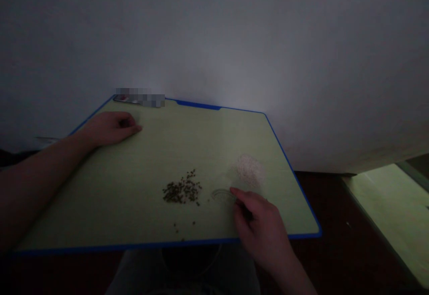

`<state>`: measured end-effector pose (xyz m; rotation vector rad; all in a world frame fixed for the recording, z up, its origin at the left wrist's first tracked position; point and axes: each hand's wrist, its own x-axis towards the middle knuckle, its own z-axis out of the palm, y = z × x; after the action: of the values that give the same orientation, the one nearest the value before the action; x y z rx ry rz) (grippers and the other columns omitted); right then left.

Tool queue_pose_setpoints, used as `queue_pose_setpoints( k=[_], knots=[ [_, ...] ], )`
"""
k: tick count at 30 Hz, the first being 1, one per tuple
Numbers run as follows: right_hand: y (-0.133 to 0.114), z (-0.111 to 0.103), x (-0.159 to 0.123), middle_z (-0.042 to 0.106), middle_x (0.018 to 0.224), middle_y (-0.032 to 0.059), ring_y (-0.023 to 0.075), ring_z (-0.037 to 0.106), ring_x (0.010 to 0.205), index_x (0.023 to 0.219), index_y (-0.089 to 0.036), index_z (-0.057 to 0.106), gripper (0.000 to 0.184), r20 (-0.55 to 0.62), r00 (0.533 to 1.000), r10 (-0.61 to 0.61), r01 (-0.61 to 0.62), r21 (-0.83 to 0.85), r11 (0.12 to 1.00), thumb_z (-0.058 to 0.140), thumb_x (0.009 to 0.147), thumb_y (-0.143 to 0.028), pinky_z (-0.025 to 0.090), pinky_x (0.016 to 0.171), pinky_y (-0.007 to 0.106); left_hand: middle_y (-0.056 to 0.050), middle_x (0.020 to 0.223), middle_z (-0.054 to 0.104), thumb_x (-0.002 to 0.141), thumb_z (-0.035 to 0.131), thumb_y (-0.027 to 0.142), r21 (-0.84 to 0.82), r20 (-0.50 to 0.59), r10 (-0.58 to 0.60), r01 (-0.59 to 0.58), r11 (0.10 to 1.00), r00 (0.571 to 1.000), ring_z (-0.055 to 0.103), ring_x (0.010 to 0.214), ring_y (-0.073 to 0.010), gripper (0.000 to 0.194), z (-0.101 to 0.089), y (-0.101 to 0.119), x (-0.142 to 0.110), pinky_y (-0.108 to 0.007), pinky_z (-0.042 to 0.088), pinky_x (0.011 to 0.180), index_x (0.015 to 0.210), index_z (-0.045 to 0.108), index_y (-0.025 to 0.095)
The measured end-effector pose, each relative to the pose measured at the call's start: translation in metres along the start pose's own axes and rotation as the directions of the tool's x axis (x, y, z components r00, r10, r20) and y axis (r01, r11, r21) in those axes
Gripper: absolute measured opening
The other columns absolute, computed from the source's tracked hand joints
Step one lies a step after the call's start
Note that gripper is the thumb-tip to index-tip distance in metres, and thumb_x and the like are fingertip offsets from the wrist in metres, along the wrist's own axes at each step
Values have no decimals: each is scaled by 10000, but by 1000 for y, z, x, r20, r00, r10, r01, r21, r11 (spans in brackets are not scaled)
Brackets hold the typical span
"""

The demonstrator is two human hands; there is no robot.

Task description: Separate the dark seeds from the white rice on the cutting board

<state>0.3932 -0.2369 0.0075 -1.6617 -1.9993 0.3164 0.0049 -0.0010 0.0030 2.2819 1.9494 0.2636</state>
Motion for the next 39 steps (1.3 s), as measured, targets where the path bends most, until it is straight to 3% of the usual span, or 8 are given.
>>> queue_pose_setpoints(
  k=[4, 14, 20, 25, 32, 35, 39],
  knots=[
    [-2, -1, -3, 752, 855, 62, 178, 698, 683, 1123, -174, 700, 302, -9, 1000, 9, -9, -7, 1000, 520, 892, -246, 574, 594, 300, -26, 729, 614, 788, 511, 574, -8, 1, 5, -5, 1000, 1000, 539, 683, -181, 373, 0, -1, 1, -292, 346, 601, 775, 585, 209],
    [-12, 5, -5, 768, 952, 81, 182, 727, 774, 1143, -175, 687, 318, 35, 999, -37, 36, 23, 999, 494, 893, -208, 594, 670, 299, -23, 716, 607, 783, 511, 581, -3, -8, 9, -9, 1000, 1000, 531, 665, -180, 378, 3, -3, 2, -292, 338, 590, 767, 581, 210],
    [-7, 4, -2, 769, 949, 100, 204, 730, 782, 1120, -146, 700, 314, -61, 997, 49, -51, -26, 998, 524, 881, -248, 602, 684, 322, -24, 722, 612, 784, 498, 586, 2, -8, 26, -26, 1000, 1000, 539, 678, -186, 383, 3, -3, 3, -296, 345, 599, 771, 588, 213],
    [-18, 8, 4, 762, 920, 83, 183, 719, 773, 1131, -160, 689, 321, 52, 997, -65, 61, 65, 996, 489, 880, -178, 588, 689, 315, -31, 740, 622, 779, 482, 601, 13, -4, 12, -12, 1000, 1000, 540, 684, -187, 407, 3, -2, 2, -297, 345, 600, 780, 595, 209],
    [-24, 9, 2, 747, 885, 63, 173, 702, 749, 1141, -184, 674, 333, 160, 981, -112, 87, 155, 984, 480, 874, -147, 573, 659, 308, -24, 736, 626, 786, 484, 596, 5, 2, 17, -17, 1000, 1000, 536, 680, -170, 406, 1, -1, 1, -282, 347, 600, 781, 593, 205],
    [-25, 11, -1, 753, 929, 70, 178, 709, 785, 1154, -186, 673, 336, 169, 982, -79, 53, 154, 987, 477, 883, -156, 579, 690, 315, -37, 751, 634, 788, 482, 602, 10, 8, 27, -27, 1000, 1000, 543, 690, -181, 418, 0, -1, 1, -291, 349, 600, 784, 592, 199],
    [-22, 15, 1, 762, 979, 95, 205, 720, 813, 1149, -176, 689, 328, 87, 996, 23, -32, 95, 995, 496, 887, -216, 593, 714, 349, -37, 755, 645, 787, 479, 606, 14, 3, 21, -22, 1000, 1000, 552, 698, -184, 423, 0, -2, 1, -289, 355, 603, 797, 597, 201]
  ],
)
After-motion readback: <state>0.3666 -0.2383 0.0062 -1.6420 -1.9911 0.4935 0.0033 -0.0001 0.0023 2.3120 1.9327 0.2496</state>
